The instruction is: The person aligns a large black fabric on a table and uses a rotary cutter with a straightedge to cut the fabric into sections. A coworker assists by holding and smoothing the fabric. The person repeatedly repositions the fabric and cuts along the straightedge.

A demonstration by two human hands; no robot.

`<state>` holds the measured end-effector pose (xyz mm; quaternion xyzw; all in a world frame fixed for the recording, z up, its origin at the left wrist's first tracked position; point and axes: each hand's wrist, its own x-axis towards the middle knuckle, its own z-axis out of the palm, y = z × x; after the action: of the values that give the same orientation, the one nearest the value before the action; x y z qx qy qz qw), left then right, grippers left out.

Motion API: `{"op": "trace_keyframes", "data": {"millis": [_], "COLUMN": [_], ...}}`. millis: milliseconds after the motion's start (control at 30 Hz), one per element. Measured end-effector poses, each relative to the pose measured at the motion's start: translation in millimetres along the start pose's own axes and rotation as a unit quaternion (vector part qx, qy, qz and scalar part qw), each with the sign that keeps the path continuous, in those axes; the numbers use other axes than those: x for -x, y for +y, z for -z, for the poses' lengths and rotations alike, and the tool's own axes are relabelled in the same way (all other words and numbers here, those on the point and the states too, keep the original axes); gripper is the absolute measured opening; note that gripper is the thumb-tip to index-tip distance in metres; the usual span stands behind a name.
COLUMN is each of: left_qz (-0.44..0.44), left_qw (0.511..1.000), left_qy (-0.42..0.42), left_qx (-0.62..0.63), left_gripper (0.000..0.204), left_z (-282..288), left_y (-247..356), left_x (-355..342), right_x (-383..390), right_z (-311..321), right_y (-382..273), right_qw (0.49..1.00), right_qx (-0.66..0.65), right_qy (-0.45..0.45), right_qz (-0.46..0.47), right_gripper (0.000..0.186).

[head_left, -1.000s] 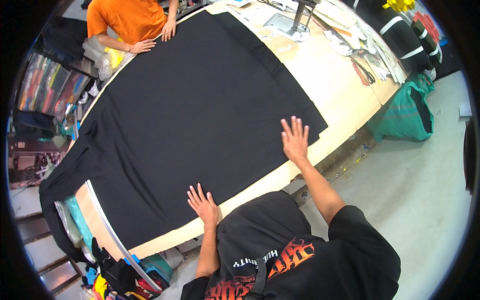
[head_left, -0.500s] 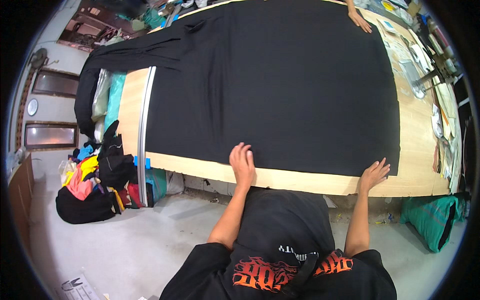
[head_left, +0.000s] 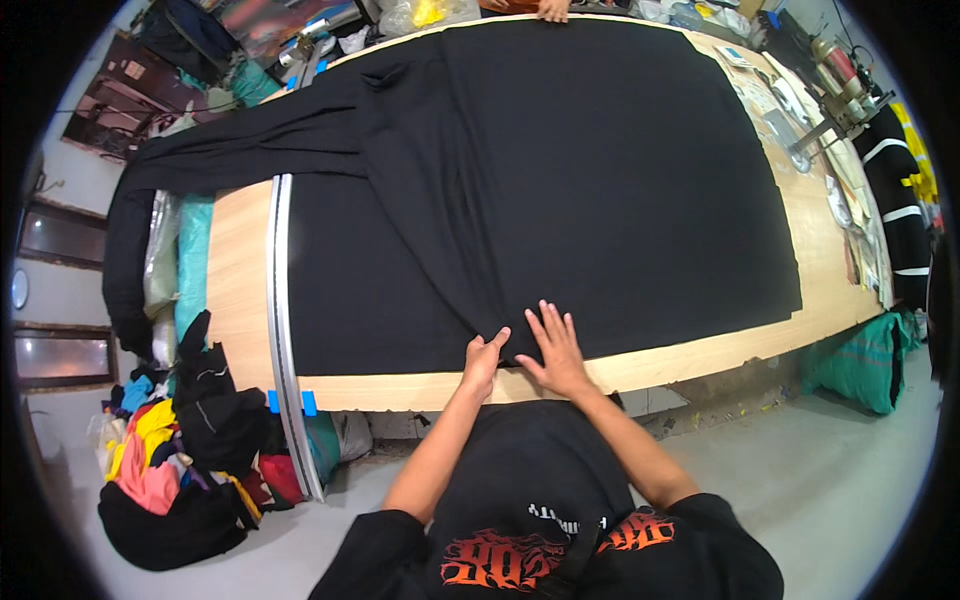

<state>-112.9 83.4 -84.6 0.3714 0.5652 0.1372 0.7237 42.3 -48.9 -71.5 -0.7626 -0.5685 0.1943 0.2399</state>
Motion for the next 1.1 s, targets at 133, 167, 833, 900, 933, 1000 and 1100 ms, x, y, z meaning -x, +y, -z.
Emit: {"op": "trace_keyframes", "data": {"millis": [133,167,833,900,933,1000,1100], "left_qz": [0.078,0.092,-0.069,-0.076,-0.099,-0.115,-0.195], "left_qw": [0.986,0.981,0.87,0.863,0.854,0.848,0.875], "left_qy": [-0.141,-0.17,-0.224,-0.225,-0.224,-0.214,-0.161], "left_qx": [-0.053,0.007,0.434,0.446,0.459,0.471,0.414], "left_gripper": [0.039,0.037,0.063,0.054,0.05,0.051,0.049], "left_z": [36,39,82,108,121,154,212], "left_y": [22,24,253,298,320,364,424], "left_x": [-2,1,-118,-135,-143,-155,-170], "right_x": [-3,-3,-8,-9,-9,-9,-8], "right_z": [-40,-43,-64,-64,-64,-64,-63], "right_y": [-53,-59,-90,-91,-91,-91,-90], "right_qw": [0.996,0.995,0.964,0.966,0.961,0.966,0.967], "right_qx": [0.017,0.036,0.164,0.167,0.169,0.163,0.164], "right_qy": [0.02,0.022,-0.01,-0.003,-0.029,-0.01,-0.006], "right_qz": [-0.081,-0.089,-0.209,-0.199,-0.219,-0.2,-0.194], "right_gripper": [0.121,0.12,0.105,0.107,0.107,0.108,0.11]}}
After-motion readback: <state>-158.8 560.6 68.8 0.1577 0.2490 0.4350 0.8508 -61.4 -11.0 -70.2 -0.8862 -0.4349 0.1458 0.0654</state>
